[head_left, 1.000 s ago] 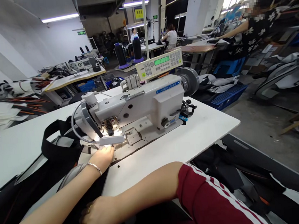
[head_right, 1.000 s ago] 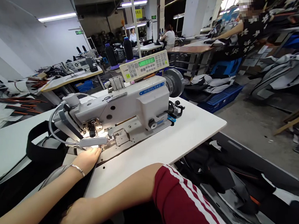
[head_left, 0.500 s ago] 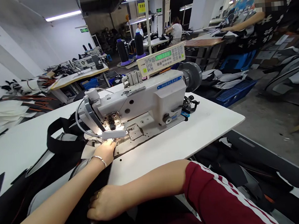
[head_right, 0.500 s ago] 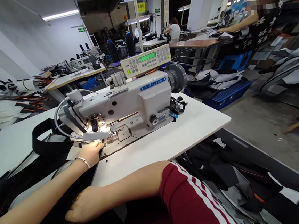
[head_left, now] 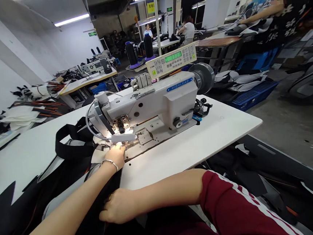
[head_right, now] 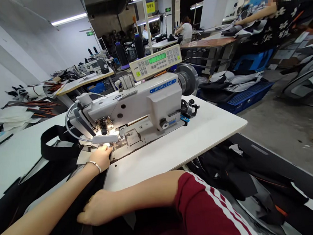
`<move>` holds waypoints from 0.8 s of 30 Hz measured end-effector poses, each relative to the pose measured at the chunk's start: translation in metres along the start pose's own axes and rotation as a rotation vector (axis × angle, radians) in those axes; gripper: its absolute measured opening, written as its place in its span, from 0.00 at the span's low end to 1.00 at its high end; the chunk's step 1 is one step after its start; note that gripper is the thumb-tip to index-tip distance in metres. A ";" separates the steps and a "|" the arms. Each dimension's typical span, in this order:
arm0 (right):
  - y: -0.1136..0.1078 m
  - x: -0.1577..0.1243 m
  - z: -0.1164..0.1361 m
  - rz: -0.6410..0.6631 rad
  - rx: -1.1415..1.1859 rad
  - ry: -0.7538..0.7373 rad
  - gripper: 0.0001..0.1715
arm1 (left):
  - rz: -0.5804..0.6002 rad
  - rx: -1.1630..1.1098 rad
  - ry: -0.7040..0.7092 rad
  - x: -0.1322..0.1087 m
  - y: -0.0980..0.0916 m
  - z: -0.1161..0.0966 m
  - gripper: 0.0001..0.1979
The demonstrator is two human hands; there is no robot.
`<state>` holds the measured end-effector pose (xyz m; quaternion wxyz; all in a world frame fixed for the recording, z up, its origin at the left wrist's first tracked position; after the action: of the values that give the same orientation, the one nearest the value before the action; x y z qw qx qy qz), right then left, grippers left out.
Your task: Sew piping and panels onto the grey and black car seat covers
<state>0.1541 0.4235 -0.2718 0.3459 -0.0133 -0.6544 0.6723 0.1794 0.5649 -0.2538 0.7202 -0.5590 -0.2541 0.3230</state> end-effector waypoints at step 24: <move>-0.049 -0.024 0.011 0.023 0.003 0.192 0.10 | 0.191 -0.009 -0.008 -0.016 -0.006 0.003 0.36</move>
<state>0.1892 0.3974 -0.2373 0.3993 -0.0845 -0.6172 0.6727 0.1681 0.5537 -0.2474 0.6826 -0.5825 -0.2038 0.3914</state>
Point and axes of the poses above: each hand's wrist, its own x-axis towards the middle knuckle, its own y-axis out of the palm, z = x × y, the point moved 4 cm from there along x, towards the middle knuckle, and after that the axes turned 14 degrees about -z, right-handed, at the moved point
